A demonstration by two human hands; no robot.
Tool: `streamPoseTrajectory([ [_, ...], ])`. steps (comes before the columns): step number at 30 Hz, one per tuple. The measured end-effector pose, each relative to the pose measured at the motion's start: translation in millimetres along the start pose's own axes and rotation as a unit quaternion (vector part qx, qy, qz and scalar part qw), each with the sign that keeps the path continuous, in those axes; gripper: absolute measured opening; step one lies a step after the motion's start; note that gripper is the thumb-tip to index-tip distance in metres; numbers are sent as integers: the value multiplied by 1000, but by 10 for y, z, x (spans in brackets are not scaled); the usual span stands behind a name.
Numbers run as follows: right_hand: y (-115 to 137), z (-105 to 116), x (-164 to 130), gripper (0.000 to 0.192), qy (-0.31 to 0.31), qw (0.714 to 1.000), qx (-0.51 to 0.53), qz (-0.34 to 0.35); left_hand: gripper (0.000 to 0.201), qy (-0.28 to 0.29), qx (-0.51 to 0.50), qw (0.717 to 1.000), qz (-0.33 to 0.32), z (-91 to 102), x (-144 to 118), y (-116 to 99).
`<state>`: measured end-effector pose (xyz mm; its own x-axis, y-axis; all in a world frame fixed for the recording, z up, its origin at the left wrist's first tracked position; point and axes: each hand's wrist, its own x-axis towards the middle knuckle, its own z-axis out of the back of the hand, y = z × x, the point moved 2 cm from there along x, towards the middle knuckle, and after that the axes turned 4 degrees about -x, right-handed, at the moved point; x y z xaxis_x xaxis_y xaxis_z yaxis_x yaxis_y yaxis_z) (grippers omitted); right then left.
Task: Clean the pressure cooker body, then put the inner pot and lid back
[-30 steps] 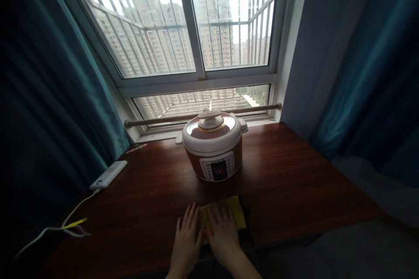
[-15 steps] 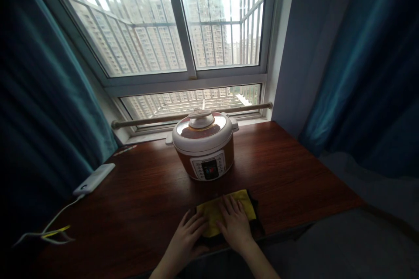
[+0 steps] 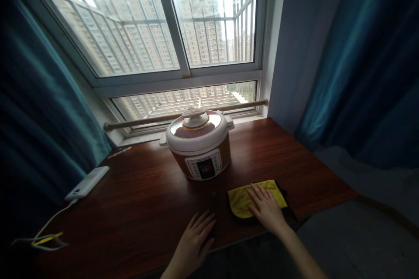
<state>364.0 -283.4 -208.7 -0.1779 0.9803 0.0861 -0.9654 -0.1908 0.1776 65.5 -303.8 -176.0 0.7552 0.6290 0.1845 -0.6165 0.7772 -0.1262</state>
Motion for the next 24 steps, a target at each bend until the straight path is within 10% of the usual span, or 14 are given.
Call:
streamPoseTrajectory([
  [13, -1013, 39, -191, 57, 22, 999, -9, 25, 53, 2, -39, 998, 40, -46, -22, 20],
  [24, -1280, 88, -241, 60, 27, 999, 36, 5, 53, -11, -37, 999, 36, -6, -33, 18],
])
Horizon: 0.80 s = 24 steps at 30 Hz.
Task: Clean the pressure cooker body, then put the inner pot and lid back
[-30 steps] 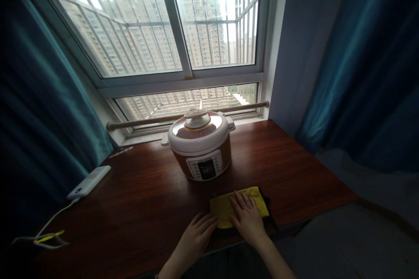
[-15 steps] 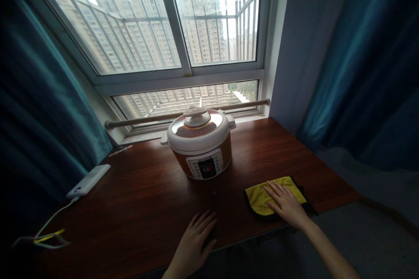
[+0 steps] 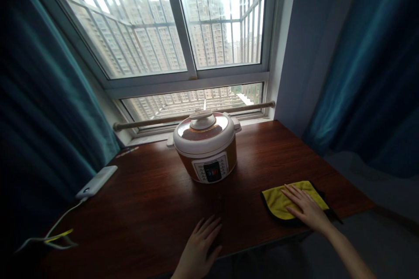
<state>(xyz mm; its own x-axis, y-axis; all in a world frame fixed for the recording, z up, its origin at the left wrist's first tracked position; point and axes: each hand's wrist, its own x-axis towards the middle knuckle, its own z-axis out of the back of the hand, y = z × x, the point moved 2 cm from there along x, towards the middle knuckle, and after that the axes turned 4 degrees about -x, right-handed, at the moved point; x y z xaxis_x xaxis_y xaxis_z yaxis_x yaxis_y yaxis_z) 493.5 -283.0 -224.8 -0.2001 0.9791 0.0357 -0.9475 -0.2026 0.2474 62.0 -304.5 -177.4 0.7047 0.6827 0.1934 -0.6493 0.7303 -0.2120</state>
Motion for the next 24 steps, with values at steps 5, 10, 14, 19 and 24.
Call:
streamPoseTrajectory([
  [5, 48, 18, 10, 59, -13, 1000, 25, -12, 53, -2, 3, 1000, -9, -9, 1, 15],
  [10, 359, 375, 355, 52, -142, 975, 163, -47, 57, 7, 13, 1000, -25, -52, 6, 62],
  [14, 806, 942, 1049, 45, -255, 899, 343, -99, 60, 5, 16, 999, -36, -91, 18, 124],
  [19, 1294, 1511, 2230, 53, -193, 887, 367, -205, 58, -16, -33, 999, -35, -142, 8, 118],
  [24, 1485, 1742, 3126, 74, -118, 925, 260, -249, 45, -190, -210, 947, 151, 106, 66, 402],
])
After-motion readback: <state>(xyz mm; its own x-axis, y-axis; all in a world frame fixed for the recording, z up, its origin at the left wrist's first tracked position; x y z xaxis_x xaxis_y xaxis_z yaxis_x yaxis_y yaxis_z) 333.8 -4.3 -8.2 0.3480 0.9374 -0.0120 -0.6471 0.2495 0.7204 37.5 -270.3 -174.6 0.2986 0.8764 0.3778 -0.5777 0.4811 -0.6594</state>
